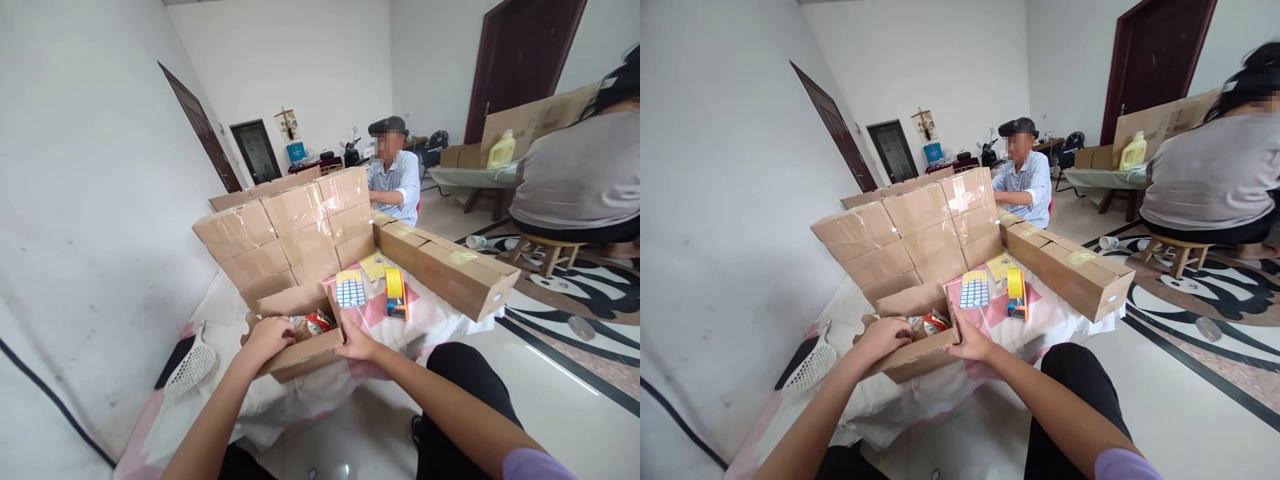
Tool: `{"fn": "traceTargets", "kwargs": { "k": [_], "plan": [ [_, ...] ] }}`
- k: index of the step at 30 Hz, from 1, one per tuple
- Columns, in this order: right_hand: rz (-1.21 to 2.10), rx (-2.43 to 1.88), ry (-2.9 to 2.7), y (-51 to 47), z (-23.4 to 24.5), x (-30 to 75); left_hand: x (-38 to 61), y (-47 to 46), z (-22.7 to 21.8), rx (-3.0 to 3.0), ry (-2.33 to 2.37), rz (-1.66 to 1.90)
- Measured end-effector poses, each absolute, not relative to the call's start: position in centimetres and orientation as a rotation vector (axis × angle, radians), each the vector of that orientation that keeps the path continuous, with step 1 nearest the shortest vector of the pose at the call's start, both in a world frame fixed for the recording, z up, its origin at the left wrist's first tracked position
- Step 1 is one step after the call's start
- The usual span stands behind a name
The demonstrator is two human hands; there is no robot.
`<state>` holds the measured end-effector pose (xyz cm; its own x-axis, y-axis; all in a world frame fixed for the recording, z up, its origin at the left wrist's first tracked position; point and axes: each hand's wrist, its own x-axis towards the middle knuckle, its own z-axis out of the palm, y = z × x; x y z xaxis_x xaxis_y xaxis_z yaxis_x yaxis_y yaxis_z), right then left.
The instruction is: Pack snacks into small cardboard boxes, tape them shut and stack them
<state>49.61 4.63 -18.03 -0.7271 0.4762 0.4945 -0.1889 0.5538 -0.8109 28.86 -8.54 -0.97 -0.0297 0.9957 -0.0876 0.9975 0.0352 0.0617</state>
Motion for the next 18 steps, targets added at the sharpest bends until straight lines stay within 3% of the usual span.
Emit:
{"fn": "traceTargets", "kwargs": {
  "k": [4, 8, 14, 16, 18],
  "plan": [
    [1.058, -0.223, -2.105, 4.8, -17.4, 49.6, 29.9, -6.5, -1.1, 2.097, 2.268, -0.009],
    [0.924, -0.129, -2.049, 5.1, -16.2, 49.7, 31.9, -4.7, -1.6, 2.244, 2.027, 0.211],
    [0.779, -0.051, -2.165, 5.7, -14.3, 49.8, 33.0, -5.1, -1.6, 2.177, 1.896, 0.254],
    [0.722, -0.028, -2.2, 5.9, -13.8, 49.9, 30.8, -7.8, -1.0, 2.147, 2.005, 0.442],
    [0.696, -0.02, -2.234, 6.1, -13.2, 50.0, 27.5, -11.3, -1.3, 2.013, 2.34, 0.889]
  ]
}}
